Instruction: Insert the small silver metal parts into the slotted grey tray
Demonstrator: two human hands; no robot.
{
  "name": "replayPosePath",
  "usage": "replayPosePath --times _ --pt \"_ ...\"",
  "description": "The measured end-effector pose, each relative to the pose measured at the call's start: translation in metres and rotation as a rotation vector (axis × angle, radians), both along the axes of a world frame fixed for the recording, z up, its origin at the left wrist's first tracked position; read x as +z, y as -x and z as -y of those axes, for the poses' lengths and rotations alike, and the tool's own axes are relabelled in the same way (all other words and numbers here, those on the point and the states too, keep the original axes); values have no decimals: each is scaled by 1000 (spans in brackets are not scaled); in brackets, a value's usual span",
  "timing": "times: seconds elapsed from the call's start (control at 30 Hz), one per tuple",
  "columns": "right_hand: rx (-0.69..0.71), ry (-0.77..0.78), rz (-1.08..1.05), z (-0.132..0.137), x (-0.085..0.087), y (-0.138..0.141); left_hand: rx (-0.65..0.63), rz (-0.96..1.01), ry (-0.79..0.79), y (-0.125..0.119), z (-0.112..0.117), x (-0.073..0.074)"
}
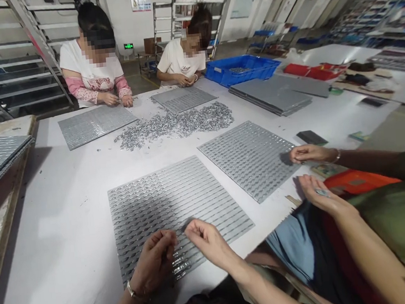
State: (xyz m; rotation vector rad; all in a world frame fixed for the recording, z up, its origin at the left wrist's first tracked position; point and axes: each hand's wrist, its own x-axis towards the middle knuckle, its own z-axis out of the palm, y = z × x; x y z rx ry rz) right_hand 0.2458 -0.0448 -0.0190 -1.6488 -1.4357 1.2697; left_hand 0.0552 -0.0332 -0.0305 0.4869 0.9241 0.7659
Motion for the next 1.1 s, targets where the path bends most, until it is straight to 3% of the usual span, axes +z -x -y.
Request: replayPosePath --times 0.13,0.23,0.57,0.73,0.87,1.03,1.1 --pt "20 -17 154 -5 -23 -11 93 -2 13 8 -8 7" --pt "73 -46 248 -4 -30 -8 114 -17 -10 11 -10 4" --pt "158 -45 502 -11 -25 -2 107 -31 -67 7 -9 -10" --pt "26 -69 250 -5 -21 -8 93 19 -34 7 -10 1" --pt "-26 -94 34 8 -5 -3 35 47 -30 5 -4 5" --pt "-32 -128 -48 26 2 18 -160 -41 -50 0 5 -9" --pt "-66 -120 -85 29 -8 24 -124 -122 -88 -1 4 -16"
